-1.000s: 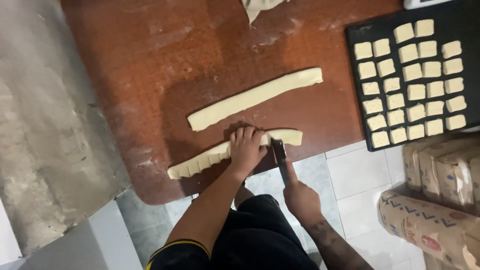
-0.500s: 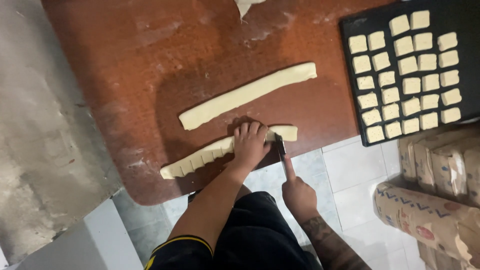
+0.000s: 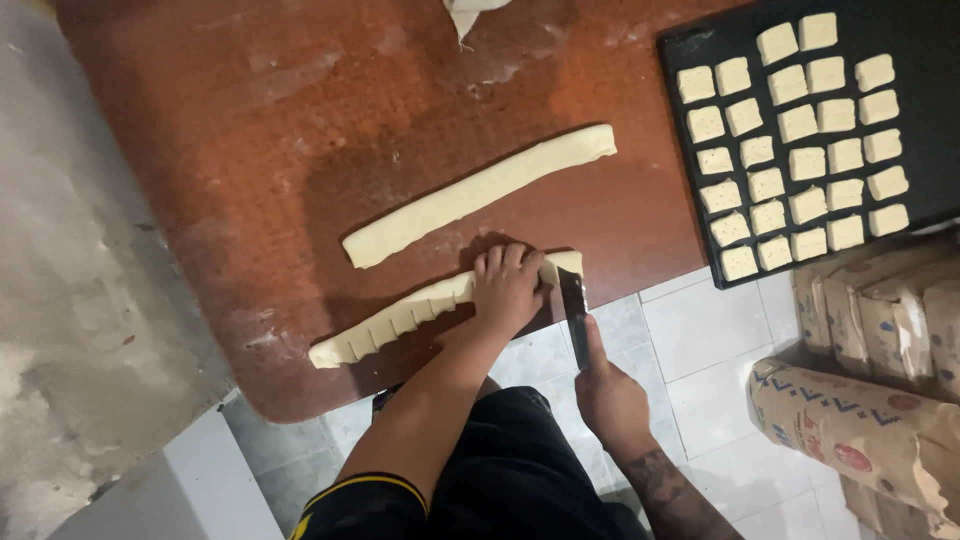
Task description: Arranging dough squares on a baking sheet and using a knife to notch and shape dough strips into rings.
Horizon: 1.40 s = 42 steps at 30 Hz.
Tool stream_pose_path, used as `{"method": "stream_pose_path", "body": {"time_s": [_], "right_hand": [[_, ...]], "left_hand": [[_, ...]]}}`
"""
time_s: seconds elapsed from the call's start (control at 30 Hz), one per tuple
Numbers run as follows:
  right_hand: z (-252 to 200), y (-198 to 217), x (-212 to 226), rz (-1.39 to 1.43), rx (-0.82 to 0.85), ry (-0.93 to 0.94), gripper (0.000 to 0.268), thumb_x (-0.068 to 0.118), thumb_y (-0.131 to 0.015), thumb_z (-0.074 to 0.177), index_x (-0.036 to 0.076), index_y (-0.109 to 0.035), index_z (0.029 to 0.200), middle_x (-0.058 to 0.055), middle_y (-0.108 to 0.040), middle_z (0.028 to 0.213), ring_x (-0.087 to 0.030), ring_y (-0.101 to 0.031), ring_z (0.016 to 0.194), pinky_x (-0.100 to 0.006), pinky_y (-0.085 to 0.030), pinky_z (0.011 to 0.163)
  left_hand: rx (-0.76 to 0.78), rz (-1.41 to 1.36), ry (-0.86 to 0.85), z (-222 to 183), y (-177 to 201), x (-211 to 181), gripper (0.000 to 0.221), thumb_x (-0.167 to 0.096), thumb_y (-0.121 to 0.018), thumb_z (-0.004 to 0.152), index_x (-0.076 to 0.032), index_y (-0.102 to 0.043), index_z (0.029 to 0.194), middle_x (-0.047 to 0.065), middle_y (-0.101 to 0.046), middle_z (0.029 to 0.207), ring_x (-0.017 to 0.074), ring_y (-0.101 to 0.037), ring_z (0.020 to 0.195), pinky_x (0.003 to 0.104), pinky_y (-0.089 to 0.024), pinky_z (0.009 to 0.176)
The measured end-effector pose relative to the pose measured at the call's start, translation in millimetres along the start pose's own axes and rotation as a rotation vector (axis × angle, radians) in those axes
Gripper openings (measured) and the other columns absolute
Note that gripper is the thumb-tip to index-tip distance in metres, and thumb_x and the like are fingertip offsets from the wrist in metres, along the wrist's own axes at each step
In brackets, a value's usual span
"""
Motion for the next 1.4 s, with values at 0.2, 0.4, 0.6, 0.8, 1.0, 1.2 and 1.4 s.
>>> {"method": "stream_pose_path", "body": {"time_s": [0.2,0.4,0.6,0.8,1.0,1.2,1.4], "right_hand": [[18.9,-29.9,-1.2,-0.214,-0.023,0.006,0.091,0.012,-0.054,0.086,0.028,-0.015,0.167,-0.001,-0.062,0.057,-0.024,-0.056,0.042,-0.037,-0.044,0.040],[2.7,24.2,-3.1,0.043,0.342,-0.231,0.089,0.032,-0.044,0.093,0.041,0.006,0.166,-0.029,-0.074,0.094,-0.052,-0.069,0.090,-0.058,-0.050,0.082],[-23.9,8.7,-8.0,0.210,0.142,-0.230,0.092,0.027,-0.048,0.091,0.037,0.001,0.168,-0.028,-0.070,0.069,-0.049,-0.065,0.066,-0.052,-0.049,0.067],[-29.2,36.8,120.8,0.474,0.284,-0.233,0.088,0.020,-0.044,0.092,0.044,-0.002,0.166,-0.022,-0.072,0.070,-0.034,-0.072,0.062,-0.042,-0.057,0.073],[-41.7,-18.5,112.6,0.363,0.212,-0.020,0.088,0.028,-0.055,0.092,0.039,-0.007,0.165,-0.024,-0.079,0.095,-0.045,-0.076,0.081,-0.043,-0.054,0.074],[-43.3,-9.3,84.7,0.386,0.188,-0.133,0.089,0.027,-0.053,0.091,0.042,-0.007,0.165,-0.025,-0.078,0.093,-0.043,-0.076,0.086,-0.039,-0.054,0.077],[6.9,52.0,78.3,0.637,0.164,-0.260,0.090,0.019,-0.052,0.092,0.039,-0.008,0.168,-0.021,-0.073,0.069,-0.033,-0.074,0.063,-0.041,-0.060,0.071]], "left_hand": [[-0.057,0.004,-0.014,0.5,4.5,-0.4,0.037,-0.028,-0.088,0.066,-0.023,-0.075,0.100,0.003,-0.064,0.106,0.0301,-0.057,0.099,0.046,-0.043,0.083],[0.020,-0.092,-0.013,-16.6,22.0,13.1,0.059,-0.046,-0.083,0.080,-0.017,-0.062,0.128,0.014,-0.060,0.128,0.0361,-0.057,0.115,0.051,-0.043,0.094],[-0.024,-0.119,0.245,-82.5,69.6,137.6,0.031,-0.031,-0.061,0.094,-0.015,-0.065,0.119,0.015,-0.062,0.116,0.0386,-0.058,0.106,0.056,-0.047,0.082],[-0.135,-0.333,0.705,-92.1,81.9,247.3,0.057,-0.035,-0.064,0.094,-0.006,-0.056,0.142,0.023,-0.059,0.128,0.0428,-0.056,0.122,0.055,-0.045,0.103],[0.048,-0.519,0.870,-52.8,90.7,241.3,0.016,-0.014,-0.057,0.084,-0.001,-0.066,0.082,0.014,-0.066,0.076,0.0317,-0.066,0.068,0.045,-0.050,0.055],[0.041,-1.012,1.285,-42.5,65.0,232.0,0.065,-0.020,-0.074,0.084,-0.016,-0.045,0.142,0.014,-0.067,0.125,0.0312,-0.068,0.108,0.042,-0.055,0.088],[-0.025,-1.298,1.279,3.7,19.4,220.1,0.038,-0.010,-0.062,0.087,-0.006,-0.066,0.124,0.015,-0.066,0.117,0.0281,-0.068,0.104,0.034,-0.061,0.075]]}}
Point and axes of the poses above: each hand's wrist, its own z-axis towards the middle knuckle, its own y-axis out of the back of the hand, x = y × z, the point moved 8 cm from there along z, towards the middle knuckle
